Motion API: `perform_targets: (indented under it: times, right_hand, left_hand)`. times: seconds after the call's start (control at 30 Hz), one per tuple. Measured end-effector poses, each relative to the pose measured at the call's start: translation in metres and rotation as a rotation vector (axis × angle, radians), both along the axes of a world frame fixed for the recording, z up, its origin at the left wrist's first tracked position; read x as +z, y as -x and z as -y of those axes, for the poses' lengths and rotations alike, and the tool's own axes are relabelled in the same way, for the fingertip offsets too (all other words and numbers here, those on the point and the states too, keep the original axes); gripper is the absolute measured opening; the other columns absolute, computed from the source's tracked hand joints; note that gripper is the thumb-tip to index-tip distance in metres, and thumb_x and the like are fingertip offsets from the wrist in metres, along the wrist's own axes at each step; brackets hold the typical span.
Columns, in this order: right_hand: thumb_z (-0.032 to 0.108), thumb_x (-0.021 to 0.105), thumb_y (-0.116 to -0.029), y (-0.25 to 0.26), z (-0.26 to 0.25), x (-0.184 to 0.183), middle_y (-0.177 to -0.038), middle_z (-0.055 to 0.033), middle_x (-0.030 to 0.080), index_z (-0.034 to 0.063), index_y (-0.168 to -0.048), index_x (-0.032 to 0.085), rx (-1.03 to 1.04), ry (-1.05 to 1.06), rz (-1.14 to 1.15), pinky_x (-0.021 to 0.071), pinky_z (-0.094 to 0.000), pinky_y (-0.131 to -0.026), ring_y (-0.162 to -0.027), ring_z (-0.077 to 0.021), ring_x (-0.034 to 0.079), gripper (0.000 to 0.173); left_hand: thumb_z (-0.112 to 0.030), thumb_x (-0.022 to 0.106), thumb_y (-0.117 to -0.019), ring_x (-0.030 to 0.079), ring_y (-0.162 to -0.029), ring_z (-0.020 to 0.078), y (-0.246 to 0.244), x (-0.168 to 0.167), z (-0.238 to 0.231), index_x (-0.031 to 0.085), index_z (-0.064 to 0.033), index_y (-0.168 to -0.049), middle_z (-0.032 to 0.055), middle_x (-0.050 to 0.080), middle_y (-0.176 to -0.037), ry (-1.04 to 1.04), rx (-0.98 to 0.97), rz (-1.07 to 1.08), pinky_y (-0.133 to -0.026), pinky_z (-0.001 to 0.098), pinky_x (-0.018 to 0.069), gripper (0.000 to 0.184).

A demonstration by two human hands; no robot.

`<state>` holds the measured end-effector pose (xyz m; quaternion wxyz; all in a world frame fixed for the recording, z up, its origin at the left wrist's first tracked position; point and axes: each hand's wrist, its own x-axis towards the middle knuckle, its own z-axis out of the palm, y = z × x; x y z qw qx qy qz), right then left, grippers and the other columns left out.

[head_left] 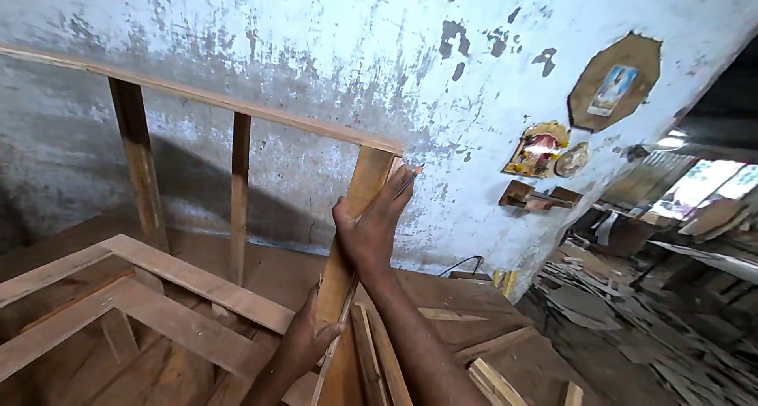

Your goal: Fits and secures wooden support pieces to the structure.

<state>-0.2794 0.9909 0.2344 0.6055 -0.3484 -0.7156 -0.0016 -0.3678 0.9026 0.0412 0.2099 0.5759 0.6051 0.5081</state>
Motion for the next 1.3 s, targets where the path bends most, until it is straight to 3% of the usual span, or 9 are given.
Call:
perform_targets:
  times: [0.3,0.53,0.73,0.87,0.93,0.97,1.03,1.17,1.3]
  right_hand:
    - [0.048,0.076,-0.0759,0.009,-0.008,0.017,-0.162,-0.0317,0.021,-0.0051,-0.161,0.013,-0.087,0.0,-0.048,0.0507,-0.0429,-0.104,-0.141,-0.0381,0.043,0.118]
    - [0.042,0.077,-0.0774,0.012,-0.009,0.016,-0.161,-0.0304,0.026,-0.0069,-0.16,0.017,-0.118,-0.072,-0.089,0.0537,-0.0399,-0.1,-0.138,-0.036,0.047,0.114]
    - [0.045,0.069,-0.083,0.015,-0.011,0.014,-0.163,-0.0267,0.028,-0.0041,-0.16,0.024,-0.257,-0.222,-0.011,0.0328,-0.054,-0.116,-0.147,-0.0381,0.035,0.102]
    - [0.035,0.065,-0.0898,0.006,0.019,0.022,-0.165,-0.0243,0.027,-0.001,-0.16,0.028,-0.088,-0.295,0.062,0.0239,-0.0597,-0.121,-0.152,-0.0367,0.028,0.087]
    - [0.027,0.063,-0.0954,0.003,0.06,0.029,-0.151,-0.0238,0.049,-0.0011,-0.149,0.049,0.208,-0.427,0.128,0.0432,-0.0487,-0.113,-0.138,-0.033,0.049,0.061]
    - [0.024,0.062,-0.094,0.005,0.078,0.039,-0.126,-0.0208,0.066,0.0006,-0.129,0.067,0.414,-0.524,0.135,0.0571,-0.0418,-0.093,-0.113,-0.0276,0.066,0.043]
    - [0.022,0.06,-0.0927,0.01,0.094,0.06,-0.08,-0.0111,0.066,0.001,-0.093,0.076,0.871,-0.625,0.21,0.0549,-0.0313,-0.057,-0.068,-0.017,0.064,0.027]
    - [0.018,0.054,-0.0982,0.016,0.004,0.066,-0.062,-0.0055,0.059,0.0035,-0.069,0.063,0.988,-0.562,0.287,0.0472,-0.0298,-0.048,-0.054,-0.0122,0.056,0.034]
    - [0.014,0.057,-0.0953,0.019,-0.008,0.053,-0.061,-0.0039,0.054,0.0037,-0.068,0.061,0.949,-0.417,0.255,0.042,-0.0267,-0.046,-0.052,-0.0097,0.05,0.03]
  left_hand:
    - [-0.043,0.076,-0.0922,0.071,-0.107,0.0231,-0.005,0.019,0.009,0.017,-0.0232,-0.163,0.0128,0.067,-0.126,0.071,0.028,-0.036,-0.09,0.0493,0.0596,0.095]
    - [-0.032,0.075,-0.0953,0.068,-0.115,0.0273,-0.007,0.035,0.023,0.014,-0.0195,-0.164,0.0174,0.063,-0.134,-0.027,-0.034,-0.046,-0.093,0.0516,0.0583,0.093]
    - [-0.039,0.075,-0.0942,0.073,-0.099,0.0258,-0.005,0.022,0.011,0.009,-0.0235,-0.163,0.0151,0.068,-0.122,-0.014,-0.032,-0.051,-0.082,0.051,0.0621,0.097]
    - [-0.044,0.075,-0.093,0.065,-0.122,0.0216,-0.001,0.013,-0.001,0.004,-0.0205,-0.165,0.0141,0.06,-0.141,0.066,-0.049,-0.056,-0.104,0.0478,0.0545,0.104]
    - [-0.039,0.071,-0.0953,0.062,-0.126,0.0177,-0.001,0.019,0.002,0.035,-0.0025,-0.156,0.0152,0.061,-0.138,0.013,-0.069,-0.109,-0.11,0.0396,0.0504,0.079]
    - [-0.036,0.07,-0.0952,0.062,-0.123,0.0182,-0.002,0.024,0.007,0.049,0.0028,-0.145,0.0165,0.065,-0.132,0.017,-0.059,-0.134,-0.109,0.0376,0.0492,0.066]
    - [-0.041,0.068,-0.0956,0.063,-0.118,0.0136,-0.003,0.024,0.008,0.06,0.0005,-0.133,0.0121,0.068,-0.125,0.047,-0.044,-0.14,-0.106,0.0331,0.0502,0.057]
    - [-0.049,0.071,-0.0944,0.051,-0.141,0.0232,-0.002,0.014,-0.005,0.009,-0.0004,-0.163,0.0222,0.042,-0.157,0.052,-0.059,-0.059,-0.116,0.0408,0.044,0.104]
    - [-0.049,0.072,-0.0934,0.047,-0.144,0.0239,-0.005,0.014,-0.006,0.003,-0.0029,-0.164,0.0217,0.037,-0.161,0.071,-0.037,-0.057,-0.118,0.0416,0.0418,0.109]
